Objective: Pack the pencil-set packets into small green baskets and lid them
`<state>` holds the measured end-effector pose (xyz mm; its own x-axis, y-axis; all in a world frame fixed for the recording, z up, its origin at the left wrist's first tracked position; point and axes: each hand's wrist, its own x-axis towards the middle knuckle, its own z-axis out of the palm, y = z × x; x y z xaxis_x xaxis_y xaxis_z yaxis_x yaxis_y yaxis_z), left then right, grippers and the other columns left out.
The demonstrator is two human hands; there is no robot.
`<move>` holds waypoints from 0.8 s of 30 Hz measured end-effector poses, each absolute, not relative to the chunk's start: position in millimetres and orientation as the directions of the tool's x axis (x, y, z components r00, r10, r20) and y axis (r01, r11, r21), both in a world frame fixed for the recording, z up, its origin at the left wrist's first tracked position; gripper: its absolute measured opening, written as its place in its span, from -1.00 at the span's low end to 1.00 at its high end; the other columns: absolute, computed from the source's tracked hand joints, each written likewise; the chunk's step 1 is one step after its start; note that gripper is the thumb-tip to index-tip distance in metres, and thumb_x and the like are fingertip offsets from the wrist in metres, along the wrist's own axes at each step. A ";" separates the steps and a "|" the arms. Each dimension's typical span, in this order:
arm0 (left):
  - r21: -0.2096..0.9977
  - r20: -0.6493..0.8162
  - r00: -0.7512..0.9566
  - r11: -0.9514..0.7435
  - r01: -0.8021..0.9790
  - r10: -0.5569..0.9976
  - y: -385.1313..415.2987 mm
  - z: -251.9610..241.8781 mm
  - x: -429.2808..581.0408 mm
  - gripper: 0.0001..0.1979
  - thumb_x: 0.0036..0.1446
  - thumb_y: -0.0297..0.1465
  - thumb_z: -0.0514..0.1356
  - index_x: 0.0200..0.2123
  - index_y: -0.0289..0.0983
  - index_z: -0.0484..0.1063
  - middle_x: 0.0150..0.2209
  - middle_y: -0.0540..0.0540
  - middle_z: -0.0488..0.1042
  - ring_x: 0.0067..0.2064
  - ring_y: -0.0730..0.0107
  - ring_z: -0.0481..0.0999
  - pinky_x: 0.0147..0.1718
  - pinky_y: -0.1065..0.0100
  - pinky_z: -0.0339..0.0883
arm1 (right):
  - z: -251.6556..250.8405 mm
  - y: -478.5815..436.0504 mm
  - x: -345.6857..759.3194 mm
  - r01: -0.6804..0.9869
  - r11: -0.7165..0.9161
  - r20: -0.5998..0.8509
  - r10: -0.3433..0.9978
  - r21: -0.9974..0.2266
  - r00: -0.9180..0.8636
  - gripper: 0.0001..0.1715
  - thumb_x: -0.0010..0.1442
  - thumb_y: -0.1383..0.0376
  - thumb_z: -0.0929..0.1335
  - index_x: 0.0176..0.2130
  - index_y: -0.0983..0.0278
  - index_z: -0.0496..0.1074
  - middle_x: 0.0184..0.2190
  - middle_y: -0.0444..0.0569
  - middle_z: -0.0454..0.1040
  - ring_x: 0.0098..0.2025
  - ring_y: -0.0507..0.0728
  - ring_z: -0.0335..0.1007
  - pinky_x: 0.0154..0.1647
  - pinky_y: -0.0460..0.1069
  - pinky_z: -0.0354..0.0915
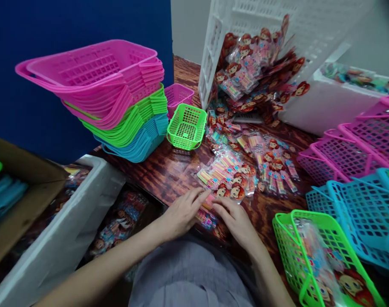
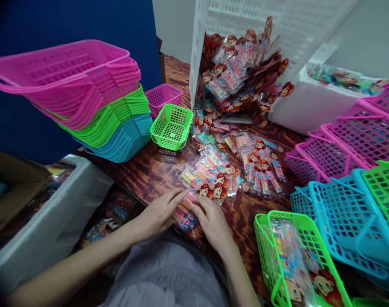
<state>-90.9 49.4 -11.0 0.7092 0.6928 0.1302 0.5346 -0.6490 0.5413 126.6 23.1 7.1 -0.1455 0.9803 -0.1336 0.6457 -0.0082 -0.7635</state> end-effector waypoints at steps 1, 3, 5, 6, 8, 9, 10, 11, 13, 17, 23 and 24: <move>0.549 0.137 0.703 -0.644 0.533 0.698 49.6 -11.3 -92.2 -0.02 0.02 -0.69 0.08 0.43 -0.16 -0.31 0.34 -0.27 0.07 0.36 0.08 0.11 0.25 0.07 0.22 | 7.1 20.0 125.8 0.606 -0.028 -0.170 0.969 -0.795 -0.179 -0.66 0.37 0.10 0.25 -0.09 0.18 0.51 -0.11 -0.02 0.54 -0.04 0.18 0.44 0.05 0.05 0.30; 0.564 0.157 0.686 -0.635 0.528 0.710 50.1 -12.6 -94.6 0.01 0.05 -0.67 0.11 0.44 -0.13 -0.37 0.39 -0.28 -0.01 0.40 0.06 0.03 0.28 0.03 0.17 | 5.6 15.2 125.0 0.577 -0.050 -0.208 0.955 -0.815 -0.212 -0.64 0.32 0.07 0.31 -0.02 0.17 0.51 -0.03 -0.01 0.54 0.01 0.20 0.44 0.09 0.07 0.30; 0.593 0.171 0.656 -0.609 0.527 0.735 50.8 -13.8 -96.6 0.01 0.12 -0.61 0.17 0.44 -0.12 -0.42 0.42 -0.30 -0.11 0.43 0.04 -0.03 0.29 0.00 0.15 | 2.9 12.7 125.3 0.582 -0.054 -0.217 0.952 -0.812 -0.214 -0.55 0.24 0.05 0.38 0.07 0.16 0.48 0.07 0.01 0.51 0.10 0.24 0.41 0.16 0.12 0.27; 0.611 0.173 0.640 -0.592 0.526 0.748 51.1 -14.2 -97.4 0.01 0.16 -0.57 0.19 0.44 -0.12 -0.44 0.44 -0.31 -0.15 0.44 0.04 -0.04 0.30 -0.01 0.13 | 1.7 12.3 125.6 0.587 -0.056 -0.222 0.951 -0.808 -0.214 -0.50 0.21 0.05 0.40 0.10 0.15 0.46 0.10 0.02 0.49 0.13 0.25 0.39 0.19 0.13 0.26; 0.642 0.174 0.615 -0.562 0.522 0.769 51.5 -14.4 -98.9 0.01 0.20 -0.50 0.23 0.44 -0.11 -0.45 0.45 -0.31 -0.20 0.44 0.05 -0.06 0.31 0.00 0.12 | 0.2 12.4 126.2 0.594 -0.064 -0.233 0.949 -0.802 -0.213 -0.45 0.17 0.05 0.42 0.12 0.14 0.46 0.13 0.02 0.48 0.15 0.26 0.38 0.21 0.16 0.26; 0.651 0.175 0.608 -0.555 0.518 0.774 51.5 -14.2 -99.6 0.01 0.21 -0.48 0.24 0.44 -0.11 -0.46 0.45 -0.31 -0.21 0.45 0.05 -0.07 0.32 0.00 0.10 | 0.1 12.8 126.3 0.593 -0.069 -0.239 0.947 -0.802 -0.214 -0.45 0.17 0.05 0.42 0.12 0.14 0.46 0.13 0.02 0.48 0.15 0.26 0.39 0.20 0.17 0.27; 0.657 0.177 0.605 -0.551 0.515 0.776 51.4 -14.0 -100.3 0.00 0.22 -0.48 0.23 0.44 -0.10 -0.46 0.45 -0.30 -0.22 0.45 0.05 -0.07 0.32 0.00 0.10 | 0.2 13.2 126.3 0.587 -0.072 -0.243 0.945 -0.806 -0.219 -0.45 0.17 0.05 0.42 0.12 0.14 0.46 0.12 0.02 0.49 0.14 0.26 0.40 0.20 0.17 0.28; 0.660 0.180 0.603 -0.549 0.512 0.778 51.1 -13.8 -101.0 0.00 0.23 -0.48 0.22 0.44 -0.08 -0.47 0.46 -0.29 -0.22 0.45 0.05 -0.07 0.32 -0.01 0.09 | 0.6 13.7 126.2 0.577 -0.075 -0.247 0.942 -0.814 -0.226 -0.45 0.18 0.05 0.42 0.13 0.14 0.46 0.12 0.02 0.50 0.14 0.26 0.41 0.20 0.17 0.29; 0.663 0.178 0.601 -0.546 0.511 0.779 50.3 -13.6 -102.6 -0.02 0.24 -0.49 0.20 0.44 -0.07 -0.48 0.46 -0.28 -0.22 0.45 0.03 -0.07 0.31 -0.03 0.11 | 1.2 14.5 126.1 0.551 -0.088 -0.253 0.939 -0.830 -0.231 -0.48 0.20 0.06 0.40 0.12 0.14 0.47 0.11 0.02 0.51 0.13 0.26 0.42 0.19 0.17 0.30; 0.673 0.182 0.602 -0.545 0.501 0.777 48.2 -14.2 -105.3 -0.04 0.27 -0.48 0.18 0.44 -0.06 -0.49 0.45 -0.28 -0.21 0.45 0.03 -0.07 0.32 -0.04 0.10 | 0.3 16.0 126.6 0.532 -0.138 -0.276 0.942 -0.836 -0.191 -0.52 0.22 0.06 0.38 0.08 0.17 0.50 0.11 0.03 0.52 0.15 0.28 0.42 0.22 0.20 0.27; 0.699 0.206 0.549 -0.515 0.497 0.810 46.5 -16.7 -106.4 -0.02 0.28 -0.39 0.23 0.44 -0.07 -0.49 0.45 -0.31 -0.17 0.45 0.01 -0.07 0.32 -0.07 0.08 | 2.5 16.5 127.6 0.560 -0.146 -0.292 0.939 -0.816 -0.182 -0.45 0.21 0.08 0.38 0.16 0.16 0.45 0.18 0.02 0.46 0.23 0.27 0.35 0.29 0.22 0.20; 0.697 0.205 0.547 -0.514 0.500 0.811 46.3 -17.1 -106.4 -0.02 0.27 -0.37 0.23 0.44 -0.07 -0.48 0.45 -0.30 -0.16 0.44 0.01 -0.07 0.32 -0.07 0.08 | 3.4 16.3 128.3 0.562 -0.137 -0.286 0.940 -0.816 -0.186 -0.43 0.20 0.10 0.39 0.18 0.16 0.43 0.20 0.02 0.44 0.25 0.26 0.33 0.30 0.22 0.19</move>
